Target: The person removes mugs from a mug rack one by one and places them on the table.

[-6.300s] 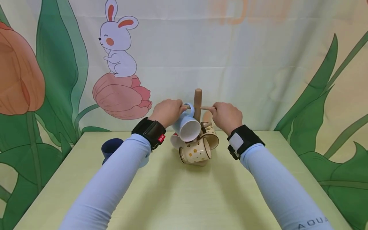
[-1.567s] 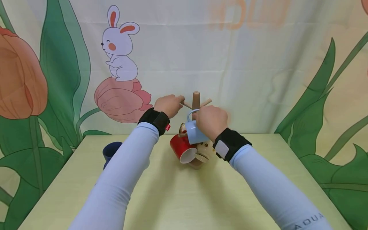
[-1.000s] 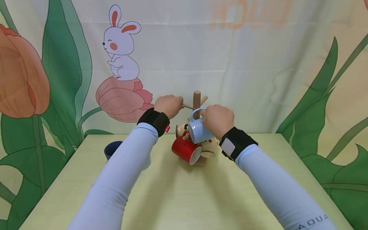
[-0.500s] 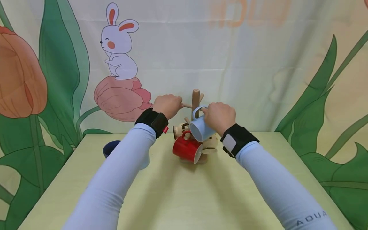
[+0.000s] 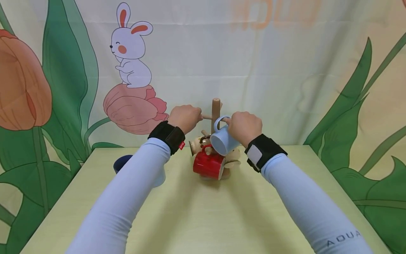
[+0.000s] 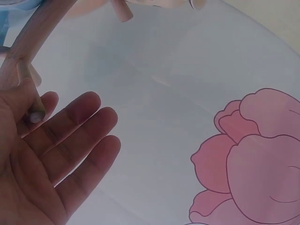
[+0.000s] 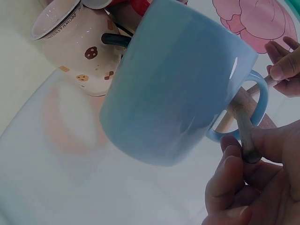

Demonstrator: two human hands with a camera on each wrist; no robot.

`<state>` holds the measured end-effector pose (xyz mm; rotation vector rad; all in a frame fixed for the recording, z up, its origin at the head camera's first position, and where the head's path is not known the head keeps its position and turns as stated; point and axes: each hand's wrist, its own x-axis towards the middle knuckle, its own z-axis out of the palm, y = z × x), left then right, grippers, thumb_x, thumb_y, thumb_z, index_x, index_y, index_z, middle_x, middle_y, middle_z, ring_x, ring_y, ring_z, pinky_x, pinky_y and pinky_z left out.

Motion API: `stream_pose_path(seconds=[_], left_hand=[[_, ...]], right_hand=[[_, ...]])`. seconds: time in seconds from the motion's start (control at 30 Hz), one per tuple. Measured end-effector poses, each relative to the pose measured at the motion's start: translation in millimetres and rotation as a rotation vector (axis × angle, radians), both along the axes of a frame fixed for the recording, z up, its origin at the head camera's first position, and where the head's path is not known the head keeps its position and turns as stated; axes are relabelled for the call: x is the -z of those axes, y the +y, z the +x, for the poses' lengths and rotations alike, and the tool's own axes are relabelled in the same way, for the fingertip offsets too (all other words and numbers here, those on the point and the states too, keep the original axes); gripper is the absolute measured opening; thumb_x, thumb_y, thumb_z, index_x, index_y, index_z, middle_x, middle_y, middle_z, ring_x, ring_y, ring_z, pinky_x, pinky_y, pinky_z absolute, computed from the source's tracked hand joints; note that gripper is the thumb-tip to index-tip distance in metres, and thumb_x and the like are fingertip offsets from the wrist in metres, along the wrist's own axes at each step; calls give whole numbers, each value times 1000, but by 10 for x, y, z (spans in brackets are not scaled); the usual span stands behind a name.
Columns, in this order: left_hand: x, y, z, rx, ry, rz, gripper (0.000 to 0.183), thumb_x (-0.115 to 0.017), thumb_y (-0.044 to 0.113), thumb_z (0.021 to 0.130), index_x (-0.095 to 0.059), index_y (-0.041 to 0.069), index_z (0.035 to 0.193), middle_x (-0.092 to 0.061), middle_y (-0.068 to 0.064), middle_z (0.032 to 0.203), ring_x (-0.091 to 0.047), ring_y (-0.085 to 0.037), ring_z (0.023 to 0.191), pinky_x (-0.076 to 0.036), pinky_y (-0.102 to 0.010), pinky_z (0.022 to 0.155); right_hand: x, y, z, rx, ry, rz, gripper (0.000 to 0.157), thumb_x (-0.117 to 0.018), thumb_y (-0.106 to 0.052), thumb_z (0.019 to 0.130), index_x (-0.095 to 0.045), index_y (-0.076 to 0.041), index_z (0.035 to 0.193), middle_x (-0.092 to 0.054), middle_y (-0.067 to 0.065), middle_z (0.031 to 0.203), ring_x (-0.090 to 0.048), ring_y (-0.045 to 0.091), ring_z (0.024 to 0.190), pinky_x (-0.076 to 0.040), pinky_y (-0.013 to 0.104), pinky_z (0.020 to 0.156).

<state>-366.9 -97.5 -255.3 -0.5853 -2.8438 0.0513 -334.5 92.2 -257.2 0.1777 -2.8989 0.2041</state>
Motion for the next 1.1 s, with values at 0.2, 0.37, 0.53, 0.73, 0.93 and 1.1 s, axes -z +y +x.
stream_pose_path(seconds=[0.2, 0.37, 0.53, 0.73, 0.93, 1.1], left_hand=[[3, 7, 18, 2, 0, -3, 26, -61, 23, 100, -71, 5, 116, -71, -11, 90, -62, -24, 74, -57, -36, 74], [8, 20, 26, 3, -1, -7, 27, -62, 24, 100, -70, 5, 117, -72, -12, 92, -63, -24, 75, -58, -36, 75], [15, 23, 41, 6, -11, -1, 28, -63, 26, 99, -70, 5, 117, -72, -12, 95, -64, -24, 77, -58, -36, 77], [31, 27, 52, 11, -5, 11, 28, -64, 26, 98, -70, 5, 116, -71, -12, 94, -64, -24, 77, -58, -36, 77], [51, 34, 70, 6, 2, 14, 27, -65, 26, 98, -70, 5, 113, -71, -11, 92, -65, -24, 76, -58, -36, 75], [52, 42, 91, 3, -9, 17, 28, -63, 26, 99, -69, 5, 115, -71, -11, 92, -65, -24, 76, -58, -37, 75]], right_hand=[[2, 22, -28, 8, -25, -2, 44, -49, -42, 102, -70, -6, 90, -65, 11, 77, -63, 28, 70, -49, 38, 57], [0, 43, -35, 9, -37, -10, 43, -49, -41, 103, -71, -5, 95, -66, 11, 79, -63, 28, 72, -50, 38, 59], [-3, 56, -42, 13, -45, -12, 42, -49, -41, 103, -72, -5, 101, -67, 12, 82, -64, 29, 75, -52, 39, 62], [-5, 62, -58, 31, -72, -17, 42, -48, -41, 104, -71, -6, 109, -68, 13, 86, -64, 29, 78, -53, 40, 65], [19, 76, -94, 39, -68, -30, 42, -48, -40, 104, -70, -6, 113, -69, 13, 90, -64, 30, 79, -53, 40, 65], [41, 90, -113, 37, -57, -40, 42, -47, -41, 104, -70, -7, 113, -69, 13, 91, -64, 29, 80, -52, 41, 65]])
